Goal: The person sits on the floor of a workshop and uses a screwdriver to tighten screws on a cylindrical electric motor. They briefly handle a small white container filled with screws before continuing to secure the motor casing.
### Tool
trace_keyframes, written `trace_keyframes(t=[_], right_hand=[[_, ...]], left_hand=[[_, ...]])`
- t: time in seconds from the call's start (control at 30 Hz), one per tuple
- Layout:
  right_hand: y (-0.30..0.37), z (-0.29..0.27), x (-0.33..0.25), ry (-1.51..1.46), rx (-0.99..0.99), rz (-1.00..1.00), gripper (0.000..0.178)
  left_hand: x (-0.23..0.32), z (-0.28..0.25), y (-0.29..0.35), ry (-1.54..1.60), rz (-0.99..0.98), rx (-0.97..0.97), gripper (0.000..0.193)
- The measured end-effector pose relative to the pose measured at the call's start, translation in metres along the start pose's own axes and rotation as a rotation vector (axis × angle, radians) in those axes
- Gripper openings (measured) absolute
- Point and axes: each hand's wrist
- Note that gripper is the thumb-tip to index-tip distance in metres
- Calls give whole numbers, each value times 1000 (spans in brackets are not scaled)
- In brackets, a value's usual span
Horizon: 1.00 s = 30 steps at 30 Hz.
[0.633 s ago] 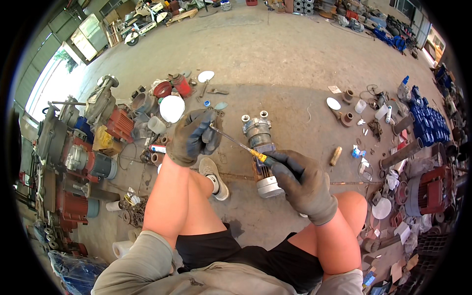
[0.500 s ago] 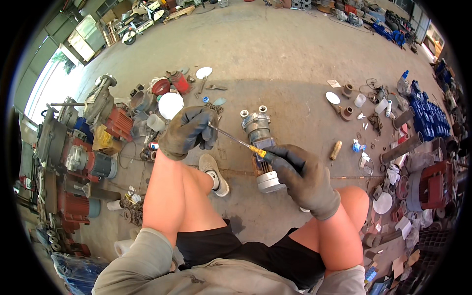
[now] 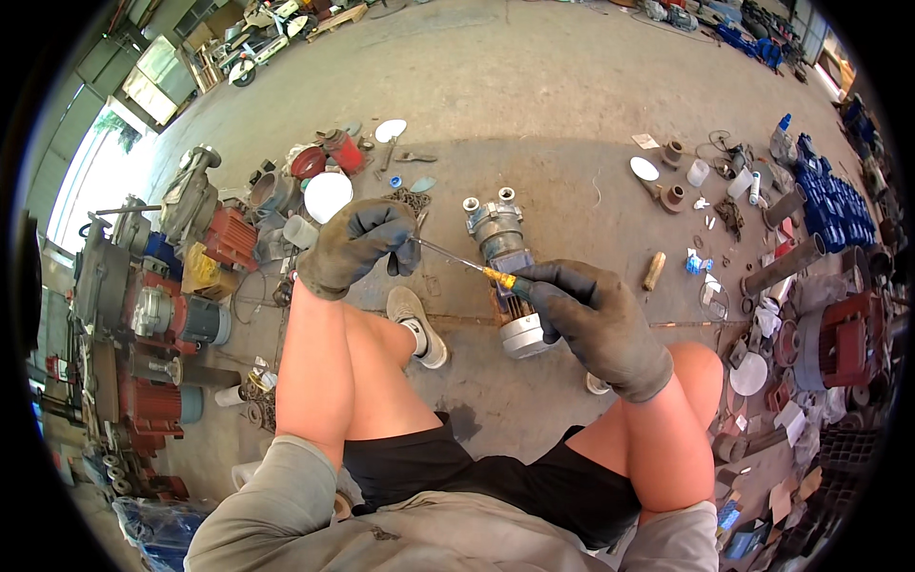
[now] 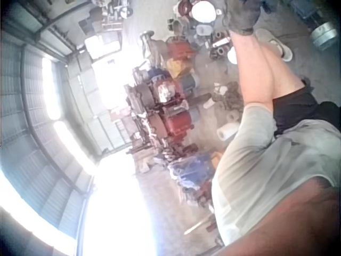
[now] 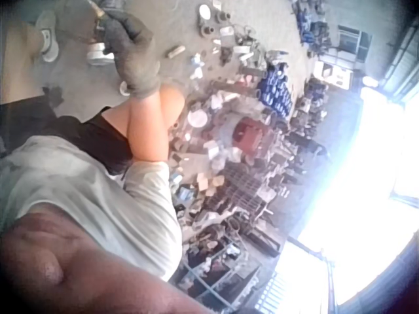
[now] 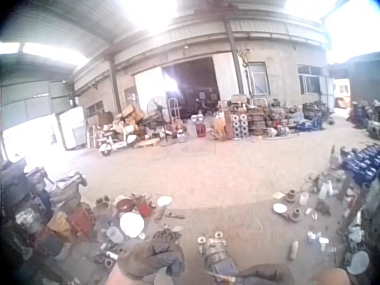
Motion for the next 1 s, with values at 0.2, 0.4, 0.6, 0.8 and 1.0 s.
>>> trace_keyframes(t=[0.2,0.4,0.6,0.8,1.0], right_hand=[[-3,-4,7,151,46,-66,32],[-7,1,6,283,129,-65,32],[-28,-5,34,426,337,-223,31],[-73,-25,58,818,344,-101,34],[-117,-45,99,1086,318,-71,33]], left_hand=[[-6,3,-7,-35,-69,-4,31],[-2,21,-19,38,-193,181,35],[-44,71,-76,542,-280,368,31],[-165,166,-136,1201,-478,798,24],[-235,212,-174,1399,-650,966,29]])
Point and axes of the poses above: each hand's wrist, its own y-axis away from the middle knuckle, its own z-axis out of the palm, x = y × z, and after that the axes turned 11 degrees about -y, right-handed
